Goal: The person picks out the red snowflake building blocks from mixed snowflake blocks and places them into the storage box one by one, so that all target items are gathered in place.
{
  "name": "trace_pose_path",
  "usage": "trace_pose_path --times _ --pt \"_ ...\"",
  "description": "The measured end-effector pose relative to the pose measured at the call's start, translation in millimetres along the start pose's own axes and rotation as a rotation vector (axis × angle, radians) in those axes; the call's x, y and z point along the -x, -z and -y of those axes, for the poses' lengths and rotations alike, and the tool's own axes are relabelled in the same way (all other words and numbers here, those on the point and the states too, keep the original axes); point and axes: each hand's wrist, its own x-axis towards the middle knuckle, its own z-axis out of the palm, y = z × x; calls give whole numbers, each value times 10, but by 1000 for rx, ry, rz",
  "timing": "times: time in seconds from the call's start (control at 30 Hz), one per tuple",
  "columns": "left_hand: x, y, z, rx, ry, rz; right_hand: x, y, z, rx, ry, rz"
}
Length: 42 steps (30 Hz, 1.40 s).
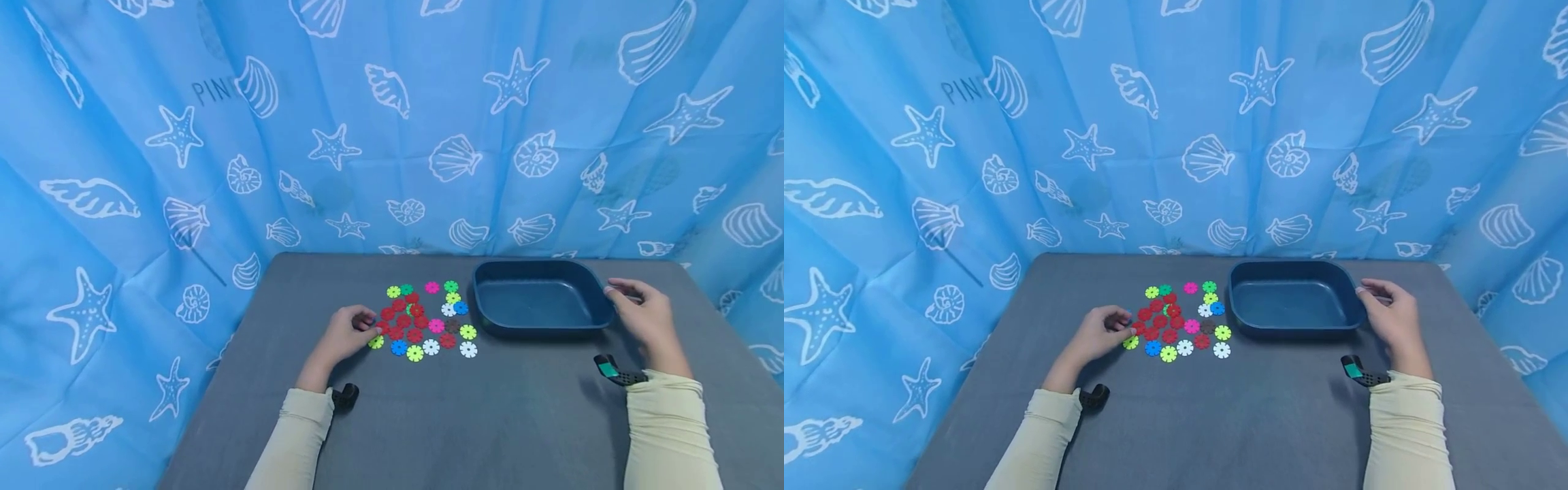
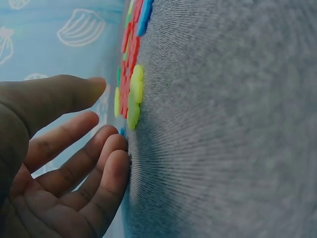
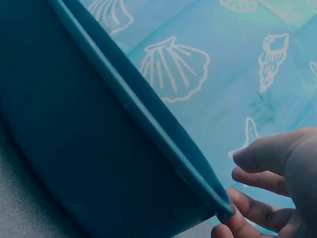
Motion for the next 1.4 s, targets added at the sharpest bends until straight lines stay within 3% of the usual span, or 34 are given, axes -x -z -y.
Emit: trace_pose_path --times 0.27,0.77,1.07,1.4 --pt "-7 -28 -86 -26 21 21 -29 -4 -7 22 30 56" --pt "-13 -75 -67 -45 38 28 -67 -90 -53 12 -76 4" --pt "1 -88 -74 -73 20 23 -73 -38 -87 -26 -84 58" --pt "-36 -115 -96 -124 49 31 -70 -35 -83 -42 -94 69"
